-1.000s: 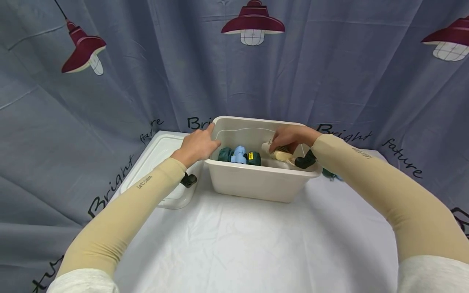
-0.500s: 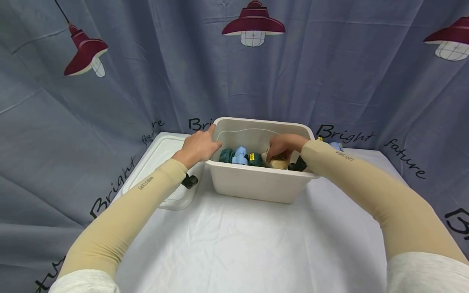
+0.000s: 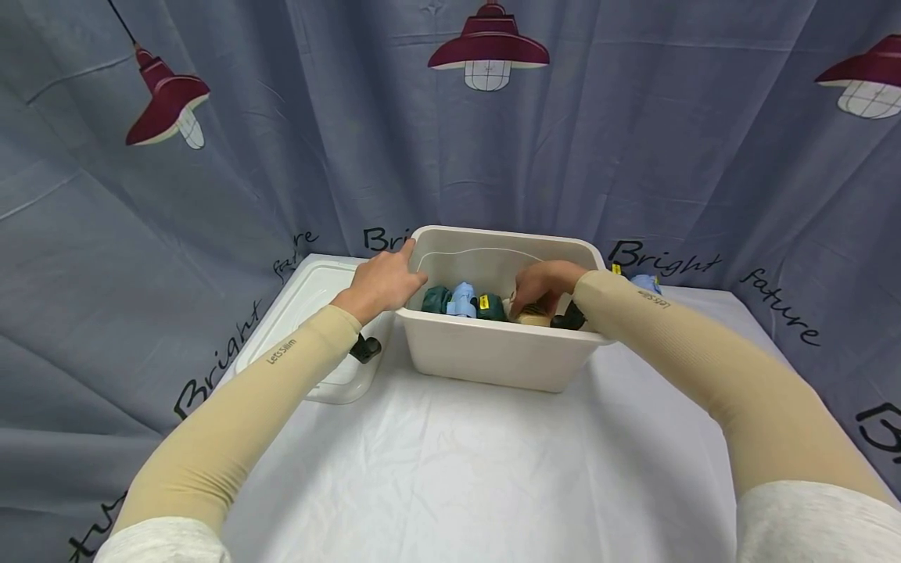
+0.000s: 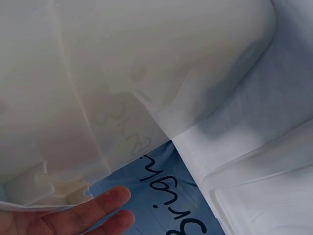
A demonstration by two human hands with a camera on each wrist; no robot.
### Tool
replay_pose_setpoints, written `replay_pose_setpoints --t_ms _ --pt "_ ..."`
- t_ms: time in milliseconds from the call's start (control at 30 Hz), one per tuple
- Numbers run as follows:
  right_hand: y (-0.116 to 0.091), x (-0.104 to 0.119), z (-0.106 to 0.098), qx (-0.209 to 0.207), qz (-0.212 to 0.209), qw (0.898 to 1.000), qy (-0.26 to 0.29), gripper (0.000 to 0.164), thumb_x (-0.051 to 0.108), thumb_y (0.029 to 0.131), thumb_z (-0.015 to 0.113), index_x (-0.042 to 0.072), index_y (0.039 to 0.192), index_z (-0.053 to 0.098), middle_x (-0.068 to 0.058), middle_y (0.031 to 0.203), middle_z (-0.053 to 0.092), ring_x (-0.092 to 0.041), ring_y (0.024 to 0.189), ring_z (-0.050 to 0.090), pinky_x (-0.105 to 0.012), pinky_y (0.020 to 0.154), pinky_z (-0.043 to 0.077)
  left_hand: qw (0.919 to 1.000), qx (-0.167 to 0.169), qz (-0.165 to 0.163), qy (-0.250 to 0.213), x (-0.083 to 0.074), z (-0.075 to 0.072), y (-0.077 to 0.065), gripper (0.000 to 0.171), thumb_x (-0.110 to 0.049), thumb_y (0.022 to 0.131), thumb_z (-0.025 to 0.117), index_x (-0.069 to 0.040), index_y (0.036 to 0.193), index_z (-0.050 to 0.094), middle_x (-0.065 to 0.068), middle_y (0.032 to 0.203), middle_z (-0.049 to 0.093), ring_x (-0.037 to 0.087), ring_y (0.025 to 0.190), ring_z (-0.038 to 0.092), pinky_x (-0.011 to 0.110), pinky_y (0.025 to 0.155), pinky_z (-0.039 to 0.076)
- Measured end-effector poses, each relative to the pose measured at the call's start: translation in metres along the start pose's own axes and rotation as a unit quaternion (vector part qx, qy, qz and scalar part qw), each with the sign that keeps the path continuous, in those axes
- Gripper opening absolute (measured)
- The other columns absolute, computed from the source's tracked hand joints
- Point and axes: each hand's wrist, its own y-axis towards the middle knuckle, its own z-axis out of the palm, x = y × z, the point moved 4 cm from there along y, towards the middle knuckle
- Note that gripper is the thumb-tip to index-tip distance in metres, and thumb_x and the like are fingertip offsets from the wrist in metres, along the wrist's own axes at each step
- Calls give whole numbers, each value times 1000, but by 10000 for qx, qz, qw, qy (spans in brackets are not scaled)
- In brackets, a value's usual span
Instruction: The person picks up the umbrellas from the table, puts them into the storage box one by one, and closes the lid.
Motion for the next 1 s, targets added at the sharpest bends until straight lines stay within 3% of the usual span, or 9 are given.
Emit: replay_pose_setpoints --t_ms 200,367,500,833,1000 --pt "-3 -1 1 470 -61 9985 281 35 26 96 66 -4 112 68 -9 93 68 -18 77 66 -36 76 59 10000 13 -30 -31 0 1 0 77 -44 99 45 -14 163 14 18 136 62 31 108 67 48 78 54" --pt "-5 -2 4 909 -171 9941 574 30 19 99 60 -6 115 66 -13 95 70 -21 78 68 -38 79 59 10000 -28 5 -42 0 0 -1 77 -45 99 45 -14 163 16 18 135 62 32 108 67 48 77 54" --pt "-4 -4 8 1216 -342 9907 504 28 15 101 54 -4 118 67 -16 102 73 -21 85 70 -36 79 58 10000 4 -6 -35 0 0 -3 77 -44 99 45 -14 163 15 19 136 62 32 108 67 48 76 54" --pt "-4 -7 7 1175 -349 9921 277 34 19 102 54 -1 126 67 -19 116 72 -26 100 71 -40 83 57 10000 21 -10 -19 -1 0 -3 78 -45 99 46 -13 163 15 19 136 61 31 107 67 47 76 54" --pt "-9 -7 4 1036 -313 9936 334 46 17 102 54 -5 142 51 -22 125 67 -31 108 69 -44 88 57 10000 2 32 4 -2 -1 -2 78 -44 99 46 -13 163 15 19 133 63 31 103 68 47 74 54"
